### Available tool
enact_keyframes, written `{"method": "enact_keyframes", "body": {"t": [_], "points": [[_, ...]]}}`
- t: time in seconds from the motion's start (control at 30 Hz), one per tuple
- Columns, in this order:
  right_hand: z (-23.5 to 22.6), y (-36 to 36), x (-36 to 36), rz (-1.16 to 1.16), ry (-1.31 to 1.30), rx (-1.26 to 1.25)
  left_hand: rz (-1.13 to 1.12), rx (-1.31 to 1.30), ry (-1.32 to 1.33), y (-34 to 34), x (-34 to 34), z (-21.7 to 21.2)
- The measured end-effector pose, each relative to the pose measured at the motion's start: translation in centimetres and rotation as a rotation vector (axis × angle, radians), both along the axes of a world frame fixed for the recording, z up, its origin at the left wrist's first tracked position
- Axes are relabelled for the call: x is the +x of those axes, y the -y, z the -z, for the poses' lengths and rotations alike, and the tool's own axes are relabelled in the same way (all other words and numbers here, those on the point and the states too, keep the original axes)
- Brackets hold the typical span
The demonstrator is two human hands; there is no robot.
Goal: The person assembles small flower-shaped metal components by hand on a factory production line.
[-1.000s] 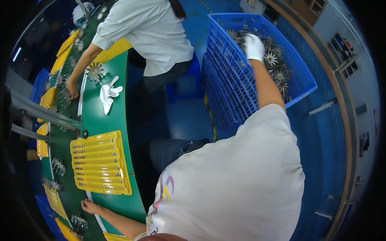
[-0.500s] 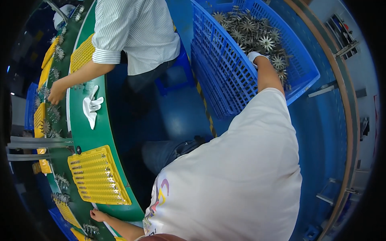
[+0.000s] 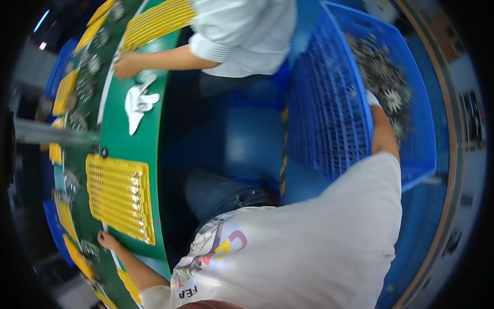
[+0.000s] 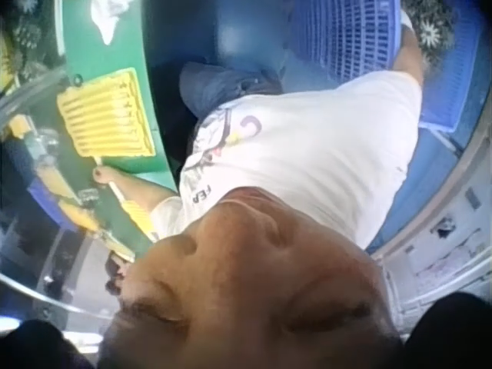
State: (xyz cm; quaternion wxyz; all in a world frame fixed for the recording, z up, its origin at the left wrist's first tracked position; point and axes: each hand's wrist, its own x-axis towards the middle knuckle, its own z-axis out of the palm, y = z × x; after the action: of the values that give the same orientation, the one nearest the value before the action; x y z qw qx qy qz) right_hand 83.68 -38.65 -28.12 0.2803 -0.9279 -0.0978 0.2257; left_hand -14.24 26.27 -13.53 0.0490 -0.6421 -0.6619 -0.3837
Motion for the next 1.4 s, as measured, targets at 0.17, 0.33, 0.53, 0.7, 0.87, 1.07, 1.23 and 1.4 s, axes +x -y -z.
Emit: {"method": "enact_keyframes", "body": {"t": [0.17, 0.33, 0.53, 0.7, 0.87, 1.07, 1.23, 1.4], "points": [[-6.7, -5.0, 1.4, -0.106, 0.079, -0.098, 0.013, -0.101, 0.167, -0.6, 3.4, 4.9], [-9.8, -12.2, 1.5, -0.197, 0.116, -0.139, 0.000, -0.055, 0.120, -0.7, 1.9, 5.3], [-14.0, -21.6, 3.1, -0.335, 0.196, -0.182, 0.021, -0.089, 0.145, -1.5, 1.1, 5.6], [-14.5, -28.3, 2.4, -0.405, 0.227, -0.194, -0.070, -0.059, 0.102, -0.4, 2.6, 6.4], [-13.2, -28.0, 3.2, -0.373, 0.244, -0.236, -0.092, -0.078, 0.118, 0.4, 3.2, 6.2], [-13.1, -29.1, 0.6, -0.323, 0.265, -0.285, 0.030, -0.076, 0.228, 0.6, 3.9, 6.3], [-14.2, -22.6, -1.4, -0.187, 0.284, -0.371, 0.114, 0.039, 0.254, -0.7, 2.2, 7.9], [-15.3, -7.1, -2.8, 0.110, 0.274, -0.483, 0.211, 0.003, 0.286, -2.7, -2.3, 8.9]]}}
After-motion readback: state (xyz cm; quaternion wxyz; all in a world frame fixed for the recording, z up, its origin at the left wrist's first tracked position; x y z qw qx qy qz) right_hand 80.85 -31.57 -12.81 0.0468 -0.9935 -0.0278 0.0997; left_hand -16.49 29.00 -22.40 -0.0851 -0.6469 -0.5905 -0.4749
